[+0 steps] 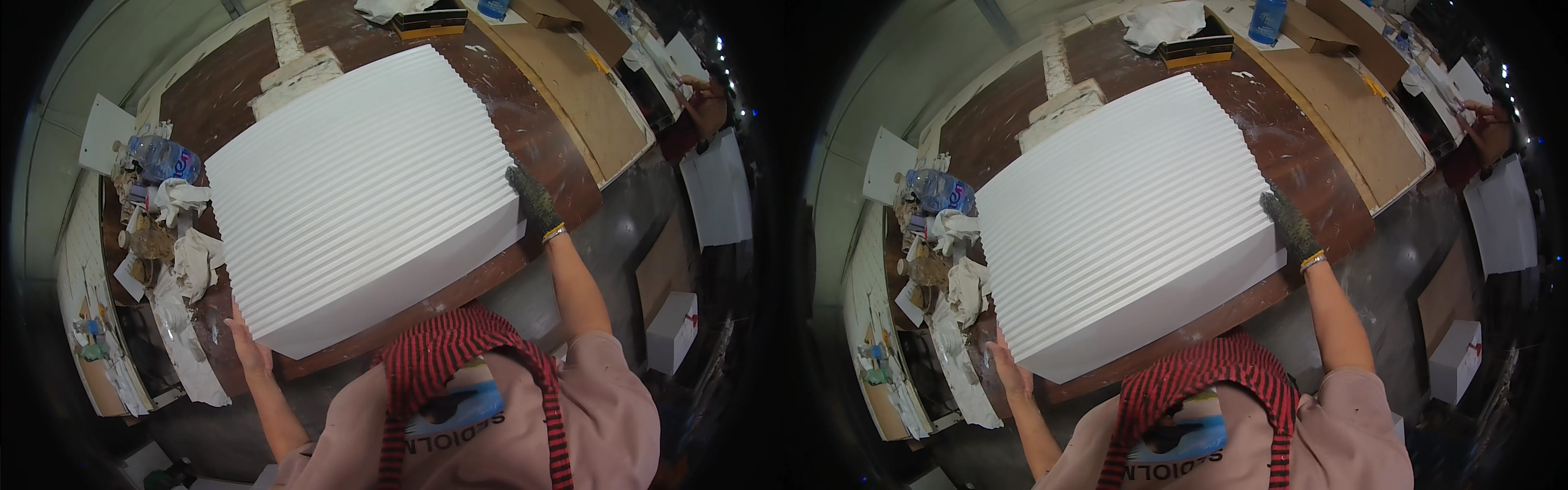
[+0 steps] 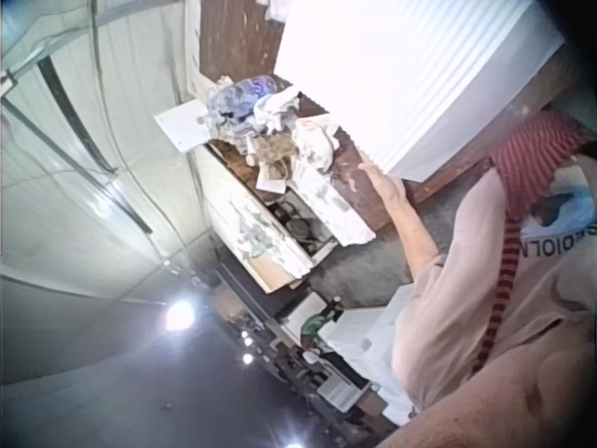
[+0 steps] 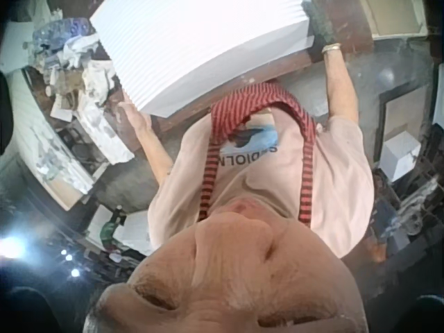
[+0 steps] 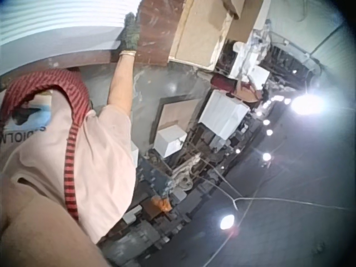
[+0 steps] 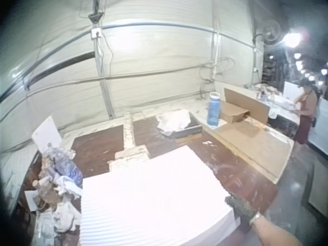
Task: The person smooths and cleans a large white corrugated foam panel on a workbench. They use a small metal scraper to remove debris from the ridges and wipe the surface with a cloth. The person repeatedly flips and repositions the panel to access different sides.
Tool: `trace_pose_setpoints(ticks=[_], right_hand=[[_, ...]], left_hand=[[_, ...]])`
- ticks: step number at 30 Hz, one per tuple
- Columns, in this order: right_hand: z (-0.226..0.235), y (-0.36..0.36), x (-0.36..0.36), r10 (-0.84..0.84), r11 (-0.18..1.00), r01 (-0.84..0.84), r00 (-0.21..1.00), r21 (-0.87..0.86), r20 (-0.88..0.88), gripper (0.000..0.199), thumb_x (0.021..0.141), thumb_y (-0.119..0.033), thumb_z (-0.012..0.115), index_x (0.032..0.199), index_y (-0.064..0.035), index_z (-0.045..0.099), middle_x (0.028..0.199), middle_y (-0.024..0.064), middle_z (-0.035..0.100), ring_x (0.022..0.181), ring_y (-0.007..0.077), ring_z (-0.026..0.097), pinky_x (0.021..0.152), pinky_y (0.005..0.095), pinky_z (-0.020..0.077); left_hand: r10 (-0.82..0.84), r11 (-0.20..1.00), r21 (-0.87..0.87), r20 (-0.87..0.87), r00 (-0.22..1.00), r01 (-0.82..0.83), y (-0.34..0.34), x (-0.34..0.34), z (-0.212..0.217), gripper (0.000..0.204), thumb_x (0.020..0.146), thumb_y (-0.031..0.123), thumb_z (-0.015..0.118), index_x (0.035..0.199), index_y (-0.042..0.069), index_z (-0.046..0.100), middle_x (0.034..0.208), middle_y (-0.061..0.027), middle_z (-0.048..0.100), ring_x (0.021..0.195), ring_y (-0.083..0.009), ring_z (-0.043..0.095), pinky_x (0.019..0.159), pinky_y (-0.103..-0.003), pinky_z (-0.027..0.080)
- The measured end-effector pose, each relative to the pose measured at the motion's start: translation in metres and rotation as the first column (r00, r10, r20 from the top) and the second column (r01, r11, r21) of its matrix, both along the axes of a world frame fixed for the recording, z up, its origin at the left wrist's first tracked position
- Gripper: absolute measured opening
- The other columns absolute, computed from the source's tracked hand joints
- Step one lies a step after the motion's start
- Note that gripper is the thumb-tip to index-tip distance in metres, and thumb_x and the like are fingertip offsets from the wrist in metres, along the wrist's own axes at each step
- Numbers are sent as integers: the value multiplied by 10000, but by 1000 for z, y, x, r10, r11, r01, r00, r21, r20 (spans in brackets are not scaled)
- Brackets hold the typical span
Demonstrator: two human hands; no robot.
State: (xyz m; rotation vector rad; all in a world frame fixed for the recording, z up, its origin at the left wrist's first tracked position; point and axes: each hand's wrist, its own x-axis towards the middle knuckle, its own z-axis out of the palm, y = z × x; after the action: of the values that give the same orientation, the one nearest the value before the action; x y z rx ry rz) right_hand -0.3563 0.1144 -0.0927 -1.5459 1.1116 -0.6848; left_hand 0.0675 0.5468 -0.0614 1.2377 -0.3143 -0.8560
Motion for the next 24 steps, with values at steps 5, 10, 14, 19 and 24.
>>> trace_pose_setpoints(ticks=[5, 10, 14, 19, 24], right_hand=[[-3, -10, -12, 31, 1000, -31, 995, -3, -99, 499, 1049, -260, 544, 1481, -21, 471, 1384, 103, 593, 1248, 156, 546, 1064, 308, 429], [10, -35, 2, 73, 968, -114, 980, 224, 184, 662, 1017, -353, 587, 1571, -87, 341, 1432, 98, 536, 1273, 159, 530, 1053, 314, 443], [27, -65, 25, 118, 939, -167, 978, 302, 173, 733, 996, -364, 622, 1594, -115, 279, 1454, 131, 534, 1284, 196, 561, 1019, 307, 472], [22, -76, 41, 111, 968, -89, 991, 235, -80, 626, 1010, -318, 615, 1511, -10, 399, 1351, 96, 627, 1191, 143, 607, 997, 286, 480], [25, -79, 39, 45, 985, -3, 969, 172, -243, 467, 1031, -384, 535, 1406, -109, 578, 1148, -40, 657, 865, 34, 520, 745, 210, 435]], left_hand=[[-87, 996, -3, 20, 996, 88, 5, 8, -3, 865, 1024, 657, 321, 1609, 39, 163, 1648, -144, 251, 1512, -287, 256, 1226, -428, 212], [-51, 997, 60, 50, 997, 48, -16, 59, -2, 867, 1035, 652, 290, 1603, 9, 164, 1645, -177, 245, 1514, -290, 252, 1227, -415, 198], [-26, 986, 165, 106, 994, 8, -44, 79, -11, 876, 1029, 673, 277, 1595, 8, 210, 1625, -163, 301, 1485, -287, 305, 1217, -403, 217], [77, 995, 67, -127, 989, -69, -59, 67, -14, 850, 1037, 661, 274, 1575, 2, 274, 1589, -149, 375, 1448, -284, 360, 1196, -392, 260], [-4, 1000, -24, -118, 993, 1, -70, 54, -11, 787, 1050, 630, 281, 1572, 41, 289, 1563, -114, 405, 1420, -255, 384, 1180, -382, 297]])
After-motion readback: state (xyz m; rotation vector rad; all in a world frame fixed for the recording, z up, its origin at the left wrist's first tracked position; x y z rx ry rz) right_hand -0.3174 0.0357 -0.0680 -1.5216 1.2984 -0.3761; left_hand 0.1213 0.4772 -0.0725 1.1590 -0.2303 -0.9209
